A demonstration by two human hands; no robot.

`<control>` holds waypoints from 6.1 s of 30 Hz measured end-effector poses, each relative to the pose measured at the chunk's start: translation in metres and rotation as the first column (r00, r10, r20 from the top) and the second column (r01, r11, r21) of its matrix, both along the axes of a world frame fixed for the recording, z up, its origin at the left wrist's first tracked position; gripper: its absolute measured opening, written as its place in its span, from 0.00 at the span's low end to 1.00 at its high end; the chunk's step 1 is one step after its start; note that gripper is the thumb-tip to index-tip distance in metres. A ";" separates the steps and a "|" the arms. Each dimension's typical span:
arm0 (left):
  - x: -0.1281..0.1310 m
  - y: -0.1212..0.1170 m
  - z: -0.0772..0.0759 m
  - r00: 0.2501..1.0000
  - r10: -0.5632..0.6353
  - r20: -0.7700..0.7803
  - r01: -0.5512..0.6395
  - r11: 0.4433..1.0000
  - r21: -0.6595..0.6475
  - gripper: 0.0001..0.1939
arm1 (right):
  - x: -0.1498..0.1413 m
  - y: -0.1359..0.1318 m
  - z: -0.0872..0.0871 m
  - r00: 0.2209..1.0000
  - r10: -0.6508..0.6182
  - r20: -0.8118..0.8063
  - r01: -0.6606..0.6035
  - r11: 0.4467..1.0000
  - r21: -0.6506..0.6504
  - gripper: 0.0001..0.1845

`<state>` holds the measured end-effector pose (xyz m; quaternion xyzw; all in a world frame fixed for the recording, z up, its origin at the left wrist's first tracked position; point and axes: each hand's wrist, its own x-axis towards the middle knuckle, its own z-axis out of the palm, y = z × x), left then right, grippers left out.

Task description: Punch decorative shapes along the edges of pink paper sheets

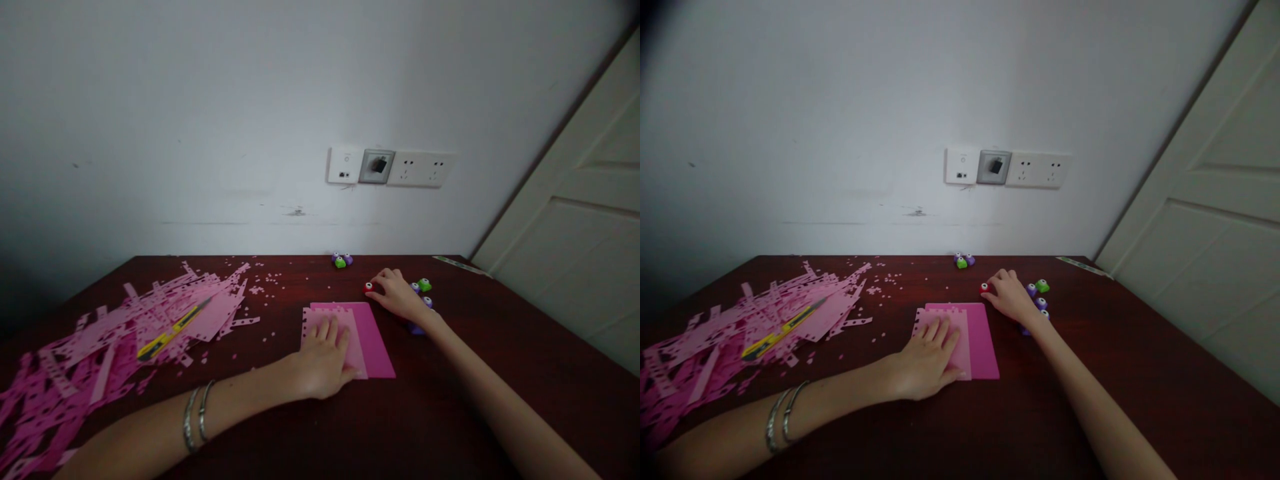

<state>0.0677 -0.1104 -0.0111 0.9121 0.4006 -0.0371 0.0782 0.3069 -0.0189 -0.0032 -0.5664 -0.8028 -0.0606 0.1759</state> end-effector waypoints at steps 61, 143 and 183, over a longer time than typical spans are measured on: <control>-0.006 0.057 0.023 0.944 -0.186 0.273 0.135 0.971 0.196 0.11 | -0.079 0.088 0.001 0.919 -0.391 -0.054 0.363 0.890 -0.275 0.25; -0.049 0.067 0.044 0.778 0.248 0.577 0.071 0.878 -0.473 0.08 | -0.030 -0.051 0.030 0.799 -0.039 -0.600 -0.400 0.711 -0.578 0.21; -0.019 0.104 0.015 0.866 0.248 0.435 -0.037 0.898 -0.439 0.09 | -0.032 -0.021 0.000 0.952 0.050 -0.303 -0.186 0.878 -0.441 0.08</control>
